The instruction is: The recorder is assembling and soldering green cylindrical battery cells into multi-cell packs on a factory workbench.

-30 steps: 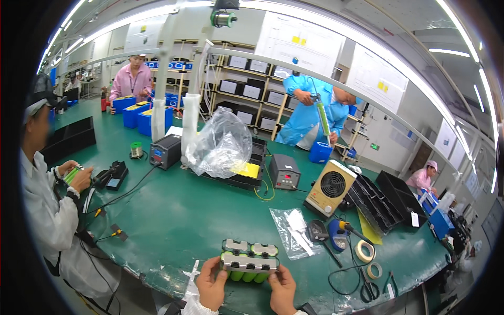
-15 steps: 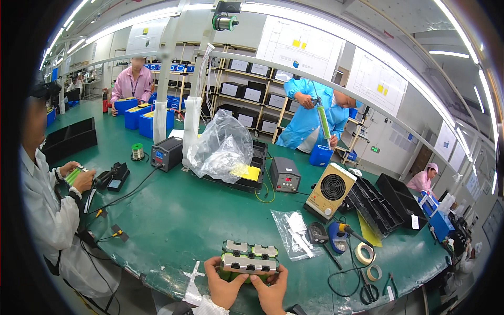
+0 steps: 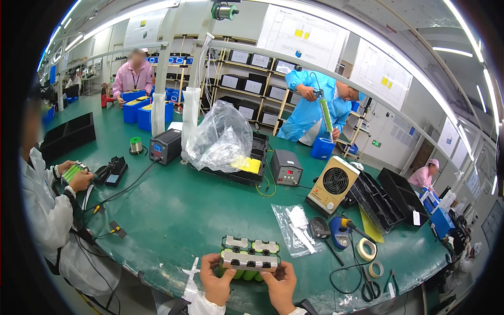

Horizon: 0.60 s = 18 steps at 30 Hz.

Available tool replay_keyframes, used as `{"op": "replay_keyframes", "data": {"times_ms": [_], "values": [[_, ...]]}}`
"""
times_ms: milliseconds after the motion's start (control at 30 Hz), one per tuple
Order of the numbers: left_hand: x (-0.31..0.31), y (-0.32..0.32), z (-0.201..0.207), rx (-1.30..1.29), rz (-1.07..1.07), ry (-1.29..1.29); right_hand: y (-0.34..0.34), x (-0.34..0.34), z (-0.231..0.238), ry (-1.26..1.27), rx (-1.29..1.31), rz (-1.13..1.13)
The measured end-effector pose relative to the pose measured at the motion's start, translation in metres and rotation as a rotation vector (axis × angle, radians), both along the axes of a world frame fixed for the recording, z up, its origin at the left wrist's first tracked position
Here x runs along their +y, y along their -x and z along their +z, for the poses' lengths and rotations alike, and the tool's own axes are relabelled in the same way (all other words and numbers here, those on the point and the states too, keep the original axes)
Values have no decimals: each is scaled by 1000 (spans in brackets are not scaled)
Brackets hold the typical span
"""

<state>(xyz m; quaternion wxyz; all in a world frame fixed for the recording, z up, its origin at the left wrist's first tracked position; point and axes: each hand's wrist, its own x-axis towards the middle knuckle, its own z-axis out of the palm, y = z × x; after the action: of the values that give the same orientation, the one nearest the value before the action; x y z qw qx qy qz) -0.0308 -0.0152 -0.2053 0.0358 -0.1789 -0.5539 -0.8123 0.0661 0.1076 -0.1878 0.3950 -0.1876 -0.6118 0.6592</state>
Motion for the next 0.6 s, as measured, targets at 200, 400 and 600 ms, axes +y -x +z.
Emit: {"op": "replay_keyframes", "data": {"times_ms": [200, 400, 600], "values": [[-8, 3, -3, -42, -34, -58, -11, 20, -4, -130, -68, 102], [-16, 17, 0, -159, -109, -71, -15, 46, 3, -102, -71, 283], [-12, 8, 9, -151, -35, -76, -17, 70, -2, -31, -105, 412]]}}
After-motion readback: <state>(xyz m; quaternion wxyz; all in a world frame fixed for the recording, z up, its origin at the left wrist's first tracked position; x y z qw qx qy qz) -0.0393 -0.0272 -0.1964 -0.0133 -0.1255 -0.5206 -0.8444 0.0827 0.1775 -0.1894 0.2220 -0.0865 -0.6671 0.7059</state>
